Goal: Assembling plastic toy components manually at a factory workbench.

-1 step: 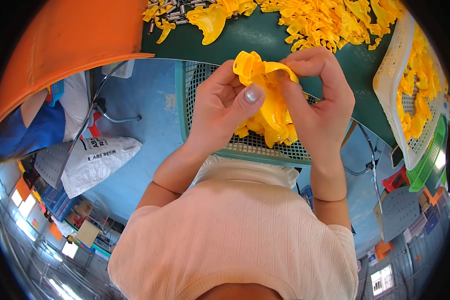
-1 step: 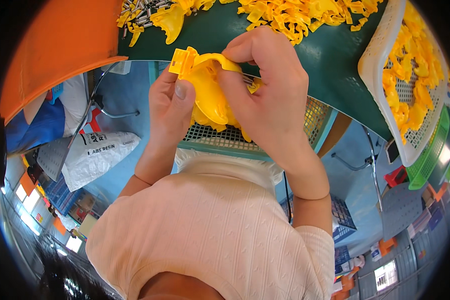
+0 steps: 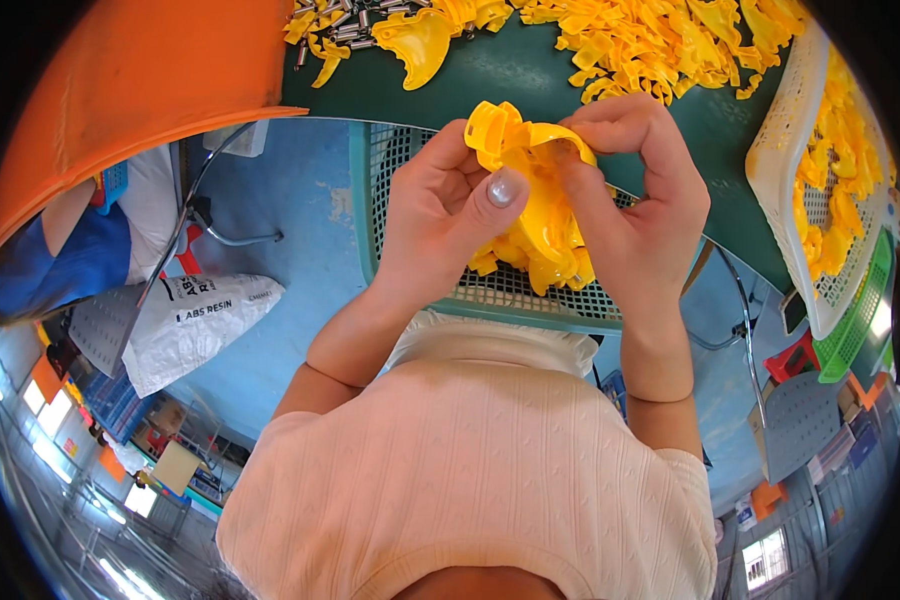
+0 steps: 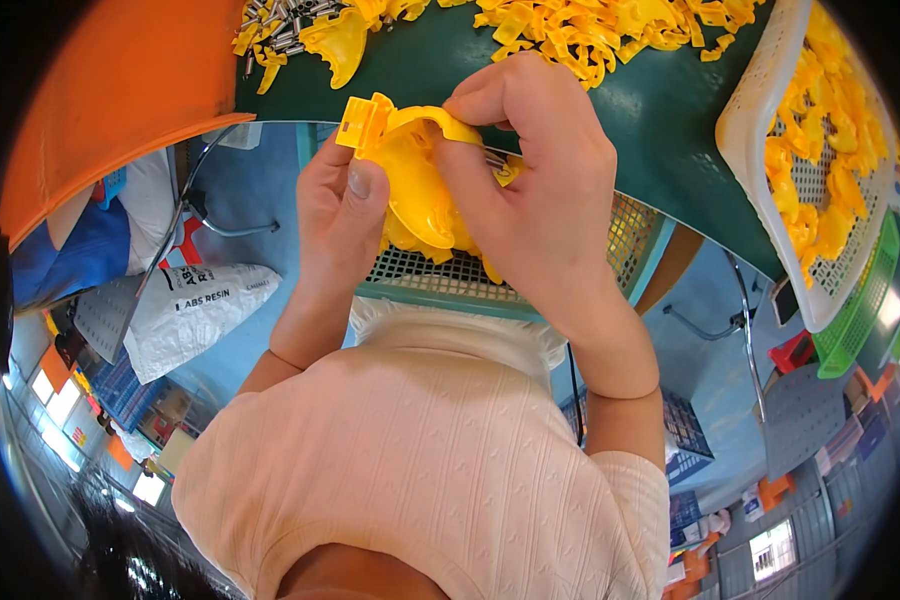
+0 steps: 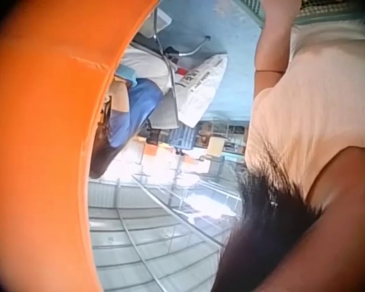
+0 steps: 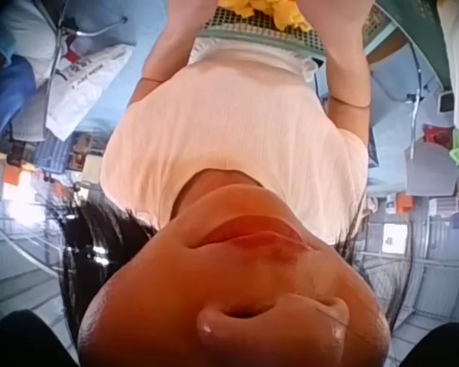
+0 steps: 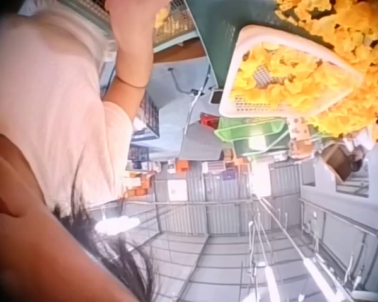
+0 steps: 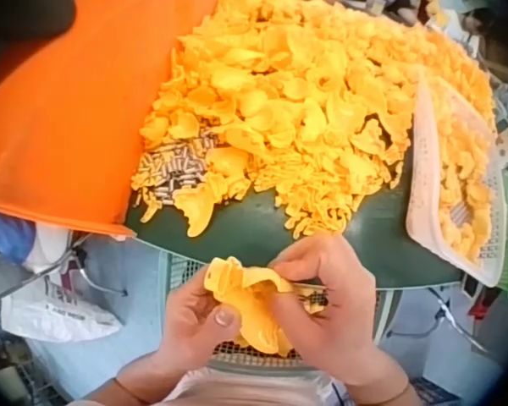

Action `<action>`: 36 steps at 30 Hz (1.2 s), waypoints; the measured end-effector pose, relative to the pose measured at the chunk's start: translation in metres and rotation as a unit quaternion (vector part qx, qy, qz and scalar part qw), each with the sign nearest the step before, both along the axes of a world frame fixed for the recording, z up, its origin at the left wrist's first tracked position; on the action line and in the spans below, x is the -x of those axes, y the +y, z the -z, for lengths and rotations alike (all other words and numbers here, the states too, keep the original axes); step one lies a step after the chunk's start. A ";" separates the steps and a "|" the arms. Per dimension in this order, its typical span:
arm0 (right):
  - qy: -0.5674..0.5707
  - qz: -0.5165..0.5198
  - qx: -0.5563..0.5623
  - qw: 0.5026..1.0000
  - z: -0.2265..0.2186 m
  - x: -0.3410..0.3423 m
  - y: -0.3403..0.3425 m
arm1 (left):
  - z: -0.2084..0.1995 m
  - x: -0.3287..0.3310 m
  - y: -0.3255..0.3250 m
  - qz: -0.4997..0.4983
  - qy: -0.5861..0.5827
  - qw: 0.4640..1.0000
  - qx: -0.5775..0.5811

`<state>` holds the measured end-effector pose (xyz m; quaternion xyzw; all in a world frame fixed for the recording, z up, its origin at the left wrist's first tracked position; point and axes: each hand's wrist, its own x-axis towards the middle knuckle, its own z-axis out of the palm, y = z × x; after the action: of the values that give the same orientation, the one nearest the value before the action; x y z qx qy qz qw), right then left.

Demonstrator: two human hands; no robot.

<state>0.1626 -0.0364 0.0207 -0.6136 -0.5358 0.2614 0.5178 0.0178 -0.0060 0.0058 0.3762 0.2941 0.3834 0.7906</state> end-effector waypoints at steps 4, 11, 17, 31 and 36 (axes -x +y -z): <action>0.018 0.006 0.009 1.000 0.002 0.000 -0.001 | 0.000 0.000 0.000 -0.002 -0.003 1.000 0.004; -0.007 0.012 -0.023 1.000 0.002 -0.001 -0.002 | -0.003 -0.001 0.000 -0.012 -0.007 1.000 0.004; -0.023 0.025 -0.037 0.999 0.005 -0.002 0.004 | -0.004 -0.001 0.002 0.000 0.004 1.000 0.017; -0.161 -0.015 0.031 0.986 -0.004 -0.006 0.002 | -0.006 0.000 0.005 0.018 0.059 0.998 -0.014; -0.100 -0.079 0.079 0.989 -0.007 -0.014 0.005 | -0.007 -0.001 0.005 0.029 0.083 0.995 -0.041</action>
<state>0.1770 -0.0315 0.0279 -0.6317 -0.6093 0.2802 0.3888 0.0188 -0.0014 0.0126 0.4470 0.3316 0.3393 0.7584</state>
